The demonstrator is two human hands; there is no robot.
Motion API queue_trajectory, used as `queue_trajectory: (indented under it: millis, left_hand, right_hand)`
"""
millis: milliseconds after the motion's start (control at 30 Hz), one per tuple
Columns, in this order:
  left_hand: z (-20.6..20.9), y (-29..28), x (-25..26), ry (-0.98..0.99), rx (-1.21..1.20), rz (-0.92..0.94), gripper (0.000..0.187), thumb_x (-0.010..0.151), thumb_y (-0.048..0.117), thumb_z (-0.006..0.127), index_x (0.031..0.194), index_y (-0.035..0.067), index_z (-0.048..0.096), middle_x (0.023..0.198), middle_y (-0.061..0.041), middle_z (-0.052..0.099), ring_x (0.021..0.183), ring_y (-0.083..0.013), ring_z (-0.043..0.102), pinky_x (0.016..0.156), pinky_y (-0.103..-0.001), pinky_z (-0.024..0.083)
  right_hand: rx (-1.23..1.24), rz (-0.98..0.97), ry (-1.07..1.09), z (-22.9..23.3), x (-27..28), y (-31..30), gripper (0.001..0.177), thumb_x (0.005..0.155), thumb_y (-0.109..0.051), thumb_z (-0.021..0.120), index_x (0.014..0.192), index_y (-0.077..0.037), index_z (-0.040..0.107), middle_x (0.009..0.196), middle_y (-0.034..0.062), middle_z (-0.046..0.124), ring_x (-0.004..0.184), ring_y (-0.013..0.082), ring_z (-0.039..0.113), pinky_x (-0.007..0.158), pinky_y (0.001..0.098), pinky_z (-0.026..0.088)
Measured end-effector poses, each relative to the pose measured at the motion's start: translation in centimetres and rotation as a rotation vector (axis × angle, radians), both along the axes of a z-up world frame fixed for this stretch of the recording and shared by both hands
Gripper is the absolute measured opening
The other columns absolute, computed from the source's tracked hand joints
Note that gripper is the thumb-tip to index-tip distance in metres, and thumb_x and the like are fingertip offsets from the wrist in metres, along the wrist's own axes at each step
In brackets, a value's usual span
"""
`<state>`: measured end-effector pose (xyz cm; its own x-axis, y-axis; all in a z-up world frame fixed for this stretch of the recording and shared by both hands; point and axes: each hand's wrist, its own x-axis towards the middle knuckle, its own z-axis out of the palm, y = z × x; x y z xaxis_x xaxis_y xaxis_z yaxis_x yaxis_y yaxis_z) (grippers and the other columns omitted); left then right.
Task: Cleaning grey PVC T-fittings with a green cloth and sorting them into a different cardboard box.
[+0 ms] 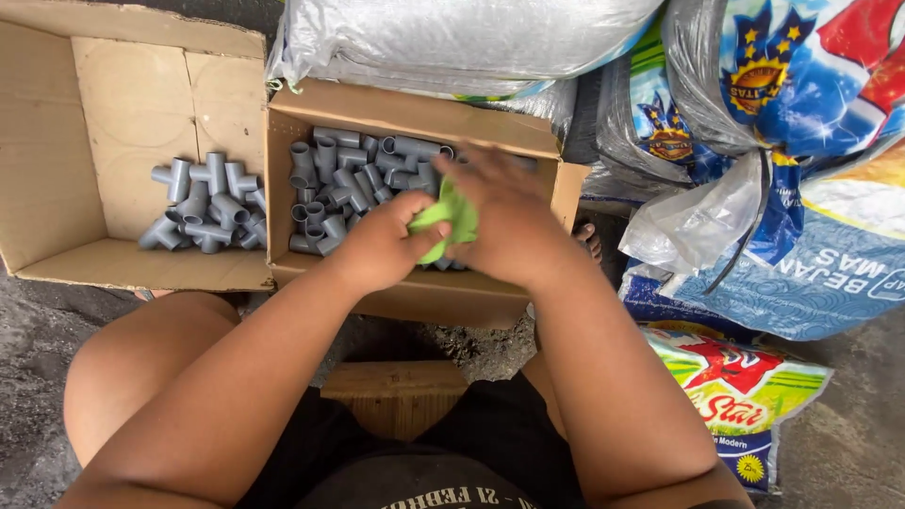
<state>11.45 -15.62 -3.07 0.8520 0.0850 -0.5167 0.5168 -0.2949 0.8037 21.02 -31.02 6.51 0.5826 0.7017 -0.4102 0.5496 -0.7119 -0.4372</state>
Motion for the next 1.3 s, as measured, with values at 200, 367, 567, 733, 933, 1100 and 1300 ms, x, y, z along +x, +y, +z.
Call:
queue_trajectory:
  millis: [200,367,567,733,933,1100,1300]
  left_hand:
    - [5.4,-0.2,2.0,-0.183,-0.414,0.053,0.022,0.095,0.008,0.069,0.115,-0.001,0.072,0.095,-0.017,0.075,0.082,-0.0248,0.075,0.085,-0.041,0.063]
    - [-5.0,1.5,4.2,-0.13,-0.046,0.21,0.025,0.1,0.034,0.068,0.117,0.017,0.073,0.103,-0.007,0.075,0.098,-0.0227,0.075,0.089,-0.04,0.058]
    - [-15.2,1.9,6.3,0.184,0.465,-0.056,0.052,0.106,0.034,0.058,0.153,0.013,0.048,0.155,-0.016,0.045,0.145,-0.0389,0.04,0.111,-0.051,0.048]
    - [-18.0,0.9,7.6,0.386,0.62,-0.217,0.064,0.107,0.045,0.05,0.162,0.016,0.035,0.167,-0.008,0.032,0.153,-0.0356,0.027,0.123,-0.056,0.031]
    - [-19.1,1.3,7.6,0.368,0.847,-0.322,0.052,0.109,0.04,0.048,0.154,0.015,0.046,0.158,-0.009,0.043,0.147,-0.0312,0.037,0.121,-0.049,0.028]
    - [-16.5,2.0,6.2,0.225,0.675,-0.182,0.045,0.111,0.03,0.049,0.145,0.001,0.047,0.148,-0.019,0.054,0.145,-0.0347,0.042,0.121,-0.046,0.034]
    - [-6.5,3.9,2.2,0.002,0.254,0.176,0.036,0.108,0.033,0.056,0.134,0.009,0.05,0.105,-0.01,0.065,0.1,-0.0268,0.069,0.083,-0.044,0.057]
  right_hand:
    - [0.245,-0.116,0.36,2.4,-0.7,-1.0,0.091,0.084,-0.002,0.068,0.163,-0.012,0.026,0.141,0.027,0.059,0.13,0.0481,0.057,0.107,0.0584,0.046]
    - [0.024,-0.289,0.123,1.6,0.8,-4.6,0.024,0.096,-0.028,0.059,0.114,-0.018,0.071,0.081,0.0118,0.072,0.084,0.0371,0.073,0.077,0.0457,0.055]
    - [-0.073,-0.401,0.105,4.2,1.2,-6.5,0.036,0.103,-0.037,0.047,0.096,-0.012,0.073,0.072,0.0168,0.069,0.078,0.0373,0.071,0.073,0.0466,0.056]
    - [-0.04,-0.435,0.062,1.6,1.8,-6.7,0.048,0.109,-0.047,0.036,0.1,-0.013,0.07,0.072,0.0126,0.067,0.079,0.0352,0.071,0.071,0.0474,0.057]
    - [0.058,-0.373,0.037,0.8,1.8,-5.3,0.034,0.106,-0.034,0.043,0.109,-0.009,0.066,0.075,0.016,0.064,0.08,0.0412,0.072,0.067,0.0504,0.057]
    - [0.085,-0.36,0.078,1.5,1.8,-4.4,0.025,0.098,-0.026,0.054,0.113,-0.014,0.07,0.076,0.0143,0.067,0.078,0.0364,0.073,0.065,0.0462,0.059]
    - [0.322,-0.349,0.026,2.3,0.2,-2.9,0.026,0.096,-0.017,0.061,0.119,-0.014,0.071,0.088,0.0196,0.069,0.082,0.0417,0.073,0.067,0.0493,0.059]
